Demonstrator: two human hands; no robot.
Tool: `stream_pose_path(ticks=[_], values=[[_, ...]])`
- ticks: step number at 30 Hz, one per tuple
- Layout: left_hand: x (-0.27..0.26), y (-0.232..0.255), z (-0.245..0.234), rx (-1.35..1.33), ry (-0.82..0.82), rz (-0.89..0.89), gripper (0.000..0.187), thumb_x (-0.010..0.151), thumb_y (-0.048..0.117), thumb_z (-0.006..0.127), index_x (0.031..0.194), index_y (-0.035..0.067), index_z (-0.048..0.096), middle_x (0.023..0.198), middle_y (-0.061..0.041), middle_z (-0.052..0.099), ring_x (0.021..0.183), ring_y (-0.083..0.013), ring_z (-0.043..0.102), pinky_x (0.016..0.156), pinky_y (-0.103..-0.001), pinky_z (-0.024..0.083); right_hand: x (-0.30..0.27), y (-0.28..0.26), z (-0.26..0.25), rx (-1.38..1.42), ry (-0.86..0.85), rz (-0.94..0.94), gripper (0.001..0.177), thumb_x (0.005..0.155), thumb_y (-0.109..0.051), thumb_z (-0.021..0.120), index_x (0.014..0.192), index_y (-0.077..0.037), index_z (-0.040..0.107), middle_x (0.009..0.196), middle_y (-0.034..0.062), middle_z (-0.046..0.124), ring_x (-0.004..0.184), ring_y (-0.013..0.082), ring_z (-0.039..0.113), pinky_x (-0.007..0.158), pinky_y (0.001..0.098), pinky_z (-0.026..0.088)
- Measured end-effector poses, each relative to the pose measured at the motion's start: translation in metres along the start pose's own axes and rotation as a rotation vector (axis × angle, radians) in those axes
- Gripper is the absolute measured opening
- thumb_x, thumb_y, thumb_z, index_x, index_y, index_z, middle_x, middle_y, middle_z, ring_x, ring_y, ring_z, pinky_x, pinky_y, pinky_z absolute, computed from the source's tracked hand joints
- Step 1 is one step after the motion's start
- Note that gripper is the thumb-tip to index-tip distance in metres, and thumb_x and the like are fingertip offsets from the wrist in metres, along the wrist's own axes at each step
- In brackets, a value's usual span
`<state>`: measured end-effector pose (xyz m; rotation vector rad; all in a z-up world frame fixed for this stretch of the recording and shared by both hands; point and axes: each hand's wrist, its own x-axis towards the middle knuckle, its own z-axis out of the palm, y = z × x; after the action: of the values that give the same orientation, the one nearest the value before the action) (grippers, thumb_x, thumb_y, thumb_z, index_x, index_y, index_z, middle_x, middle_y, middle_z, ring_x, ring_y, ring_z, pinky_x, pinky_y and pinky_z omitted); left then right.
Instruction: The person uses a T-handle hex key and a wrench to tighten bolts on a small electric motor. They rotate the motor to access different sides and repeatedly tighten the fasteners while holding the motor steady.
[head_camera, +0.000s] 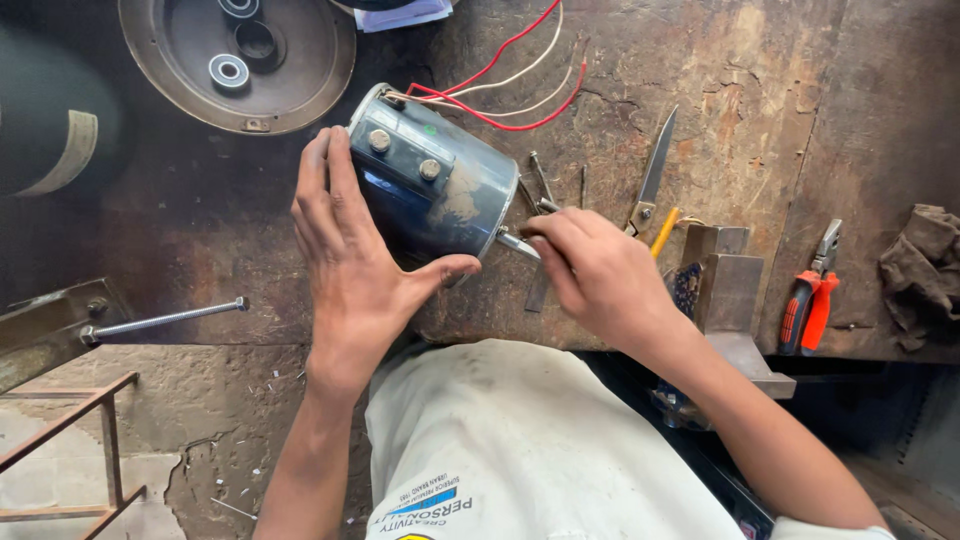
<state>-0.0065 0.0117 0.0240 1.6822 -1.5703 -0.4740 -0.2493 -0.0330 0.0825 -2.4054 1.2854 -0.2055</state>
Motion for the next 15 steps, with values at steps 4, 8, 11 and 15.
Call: stream_pose_path(ticks=[4, 8, 11, 15], values=[[0.001, 0.002, 0.001, -0.036, 0.013, -0.012, 0.144, 0.063, 0.062, 0.097, 0.164, 0.002, 0.013, 0.163, -0.021, 0.025, 0.151, -0.0400, 0.030, 0.128, -0.053, 0.032, 0.023, -0.015, 0.002, 0.100, -0.026, -0.018, 0.014, 0.101, -0.015, 0.066, 0.110, -0.004, 0.067, 0.101, 0.0137, 0.069, 0.092, 0.0347, 0.067, 0.075, 0.0427, 0.053], [-0.002, 0.001, 0.003, -0.058, 0.034, -0.020, 0.142, 0.062, 0.061, 0.097, 0.164, 0.004, 0.016, 0.163, -0.018, 0.026, 0.150, -0.0396, 0.031, 0.127, -0.052, 0.035, 0.031, -0.018, 0.000, 0.141, 0.017, -0.051, 0.014, 0.098, -0.016, 0.070, 0.105, -0.005, 0.069, 0.095, 0.0119, 0.069, 0.087, 0.0324, 0.067, 0.072, 0.0413, 0.053], [-0.002, 0.001, 0.005, -0.060, 0.036, -0.042, 0.141, 0.062, 0.062, 0.096, 0.164, 0.006, 0.018, 0.163, -0.017, 0.027, 0.149, -0.0394, 0.032, 0.126, -0.052, 0.036, 0.027, -0.024, -0.001, 0.061, 0.096, -0.038, 0.014, 0.096, -0.019, 0.074, 0.100, -0.006, 0.070, 0.088, 0.0089, 0.068, 0.082, 0.0299, 0.067, 0.069, 0.0416, 0.052], [-0.002, 0.001, 0.006, -0.061, 0.035, -0.065, 0.141, 0.059, 0.063, 0.095, 0.164, 0.007, 0.019, 0.163, -0.016, 0.027, 0.148, -0.0401, 0.032, 0.124, -0.053, 0.038, 0.021, -0.028, -0.001, -0.115, 0.141, -0.078, 0.016, 0.097, -0.021, 0.074, 0.097, -0.006, 0.070, 0.085, 0.0081, 0.066, 0.080, 0.0308, 0.067, 0.066, 0.0437, 0.052]])
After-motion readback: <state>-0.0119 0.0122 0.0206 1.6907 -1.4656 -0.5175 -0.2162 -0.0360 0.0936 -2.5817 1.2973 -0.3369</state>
